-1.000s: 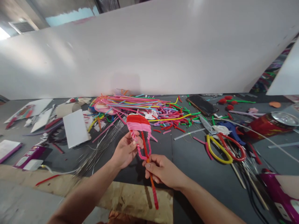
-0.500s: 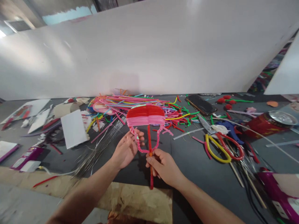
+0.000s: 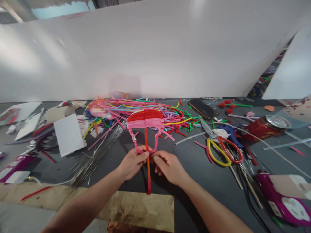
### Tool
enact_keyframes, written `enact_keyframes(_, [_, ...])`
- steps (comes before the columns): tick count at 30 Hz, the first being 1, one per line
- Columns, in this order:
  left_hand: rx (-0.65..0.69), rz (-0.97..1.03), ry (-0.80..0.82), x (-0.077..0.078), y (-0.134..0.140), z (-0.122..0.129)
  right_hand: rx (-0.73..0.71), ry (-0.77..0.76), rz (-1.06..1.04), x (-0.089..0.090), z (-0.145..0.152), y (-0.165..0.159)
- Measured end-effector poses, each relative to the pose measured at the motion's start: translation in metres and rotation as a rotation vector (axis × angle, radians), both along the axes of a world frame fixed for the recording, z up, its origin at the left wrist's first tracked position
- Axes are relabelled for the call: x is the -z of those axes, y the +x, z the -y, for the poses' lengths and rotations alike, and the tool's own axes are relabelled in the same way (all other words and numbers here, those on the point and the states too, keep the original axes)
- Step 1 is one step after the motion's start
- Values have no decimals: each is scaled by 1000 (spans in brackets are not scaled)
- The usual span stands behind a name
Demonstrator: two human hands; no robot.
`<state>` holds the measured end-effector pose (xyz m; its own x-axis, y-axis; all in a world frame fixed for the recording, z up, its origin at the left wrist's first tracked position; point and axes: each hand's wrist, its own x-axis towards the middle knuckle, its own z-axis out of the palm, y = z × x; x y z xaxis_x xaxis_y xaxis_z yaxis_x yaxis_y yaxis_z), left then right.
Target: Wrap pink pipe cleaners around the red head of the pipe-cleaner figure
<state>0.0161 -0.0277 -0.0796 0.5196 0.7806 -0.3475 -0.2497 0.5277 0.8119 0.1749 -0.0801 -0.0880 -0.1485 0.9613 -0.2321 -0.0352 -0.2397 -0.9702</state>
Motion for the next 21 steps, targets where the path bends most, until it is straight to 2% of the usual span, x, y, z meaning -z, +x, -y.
enact_keyframes(4, [17,6,-64,-4,-3,-3,376,22,-130,-6,-13,30])
enact_keyframes(7, [57,-9,-113,-5,-2,0,519,86,-290,-11,-18,45])
enact_keyframes(11, [110,-30,-143,-4,0,6,444,64,-362,-13,-17,48])
enact_keyframes(17, [170,-68,-164,-2,2,9,354,-35,-460,-5,-17,45])
enact_keyframes(21, [183,-68,-174,-4,3,10,298,-5,-458,-1,-19,48])
